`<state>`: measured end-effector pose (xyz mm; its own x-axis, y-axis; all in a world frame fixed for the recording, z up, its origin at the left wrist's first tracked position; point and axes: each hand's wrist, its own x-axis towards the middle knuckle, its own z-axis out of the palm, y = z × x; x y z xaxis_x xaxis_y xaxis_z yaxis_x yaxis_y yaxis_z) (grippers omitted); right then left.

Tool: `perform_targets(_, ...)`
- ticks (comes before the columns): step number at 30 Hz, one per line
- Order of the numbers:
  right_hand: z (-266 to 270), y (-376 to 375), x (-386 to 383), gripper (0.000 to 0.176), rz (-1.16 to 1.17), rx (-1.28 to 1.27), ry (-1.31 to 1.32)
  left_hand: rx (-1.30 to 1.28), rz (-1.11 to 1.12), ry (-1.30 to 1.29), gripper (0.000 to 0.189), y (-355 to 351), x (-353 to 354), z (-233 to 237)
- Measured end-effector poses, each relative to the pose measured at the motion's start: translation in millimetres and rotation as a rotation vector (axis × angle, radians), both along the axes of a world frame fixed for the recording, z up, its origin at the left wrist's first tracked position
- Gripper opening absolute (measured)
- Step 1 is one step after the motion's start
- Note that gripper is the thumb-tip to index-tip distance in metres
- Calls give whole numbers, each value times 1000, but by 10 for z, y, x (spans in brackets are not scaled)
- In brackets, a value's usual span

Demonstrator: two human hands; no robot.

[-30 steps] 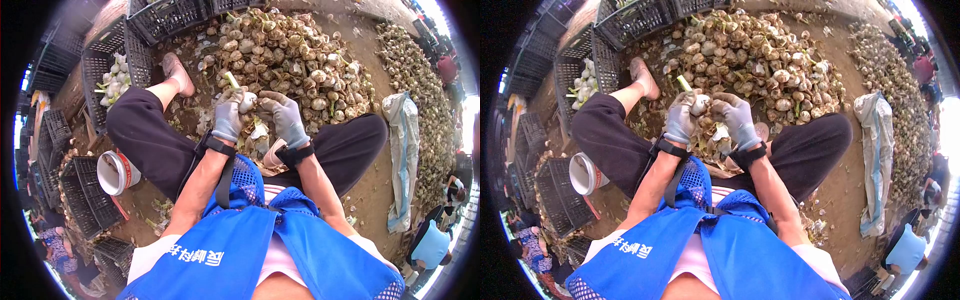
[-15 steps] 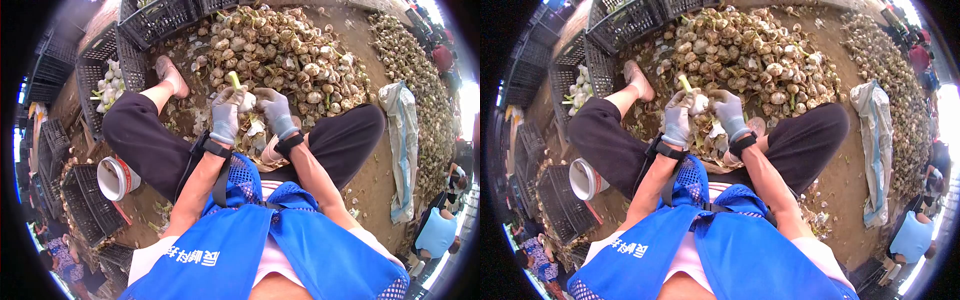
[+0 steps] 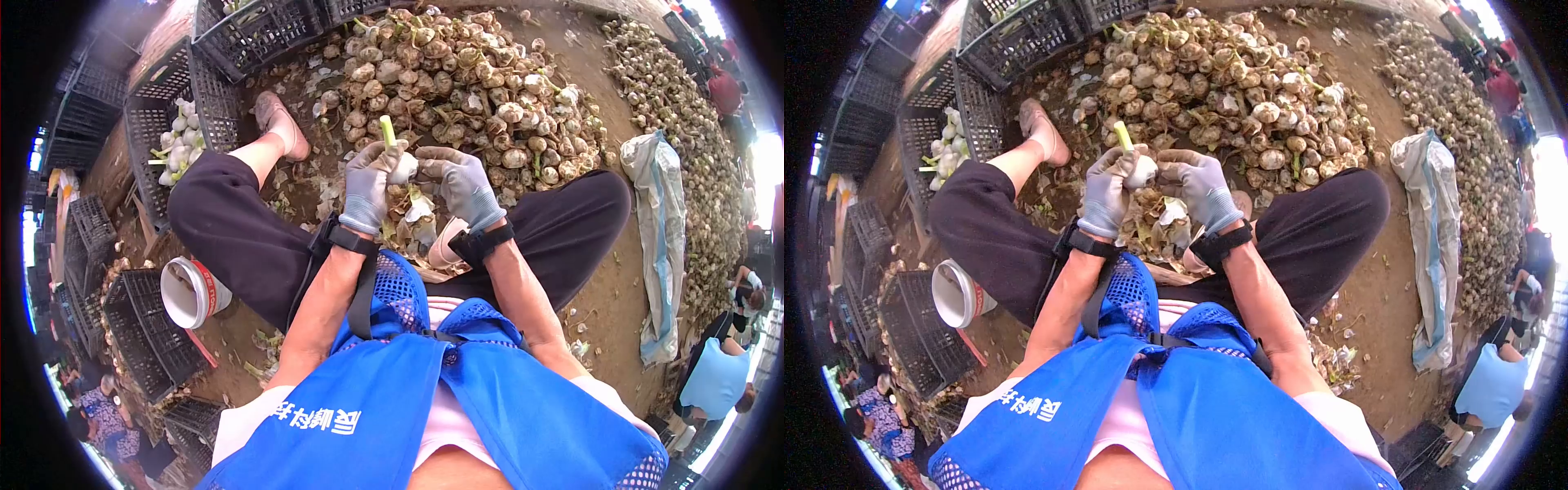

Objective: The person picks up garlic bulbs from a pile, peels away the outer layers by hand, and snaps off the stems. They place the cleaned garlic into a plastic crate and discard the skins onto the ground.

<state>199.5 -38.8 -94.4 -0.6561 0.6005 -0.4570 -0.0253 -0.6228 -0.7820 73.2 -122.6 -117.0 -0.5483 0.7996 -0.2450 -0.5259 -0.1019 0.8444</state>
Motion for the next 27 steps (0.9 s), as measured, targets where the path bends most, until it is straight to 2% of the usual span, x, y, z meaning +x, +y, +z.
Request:
perform_targets(2,16,1,11,27,-29,-17,-17,19,-1,-10,20,5,-11,10)
perform_targets(4,51,-18,-10,29,-53,181,-57,-43,9,124,20,11,-6,40)
perform_targets(5,46,-27,-33,30,-2,388,-157,-99,5,160,17,32,10,59)
perform_targets(6,-42,-63,-78,31,-37,572,-147,-100,0,158,17,43,16,26)
perform_targets(8,-226,-65,-136,32,-48,829,-297,20,19,781,14,63,22,-79)
perform_targets(9,-225,-61,-146,34,-32,898,-370,27,22,805,12,67,38,-84)
perform_targets(10,-218,-51,-137,34,-30,896,-371,25,23,803,12,54,42,-91)
perform_targets(12,-193,-42,-105,35,-70,199,-87,78,-41,496,12,5,43,-78)
perform_targets(13,-237,-38,-93,34,-85,160,-98,155,-30,249,11,4,87,28)
perform_targets(14,-584,52,-63,30,-45,448,-254,223,-69,127,14,-31,24,140)
perform_targets(17,-464,-58,0,28,83,99,-316,338,-49,-202,26,-21,-208,179)
perform_targets(18,-423,-80,-36,31,157,86,-260,342,-39,-197,26,-5,-246,128)
perform_targets(20,-280,-24,-17,37,428,404,-292,427,-21,-631,34,18,-295,12)
perform_targets(22,-76,-40,-12,42,329,445,-96,465,-47,-664,41,25,-289,12)
perform_targets(24,221,-91,2,32,105,-4,123,451,-17,-566,43,43,-194,92)
perform_targets(26,125,-59,-43,30,91,84,70,183,-167,-34,40,-11,-129,137)
perform_targets(27,115,-93,-97,30,64,300,-16,123,-119,28,36,-1,-91,169)
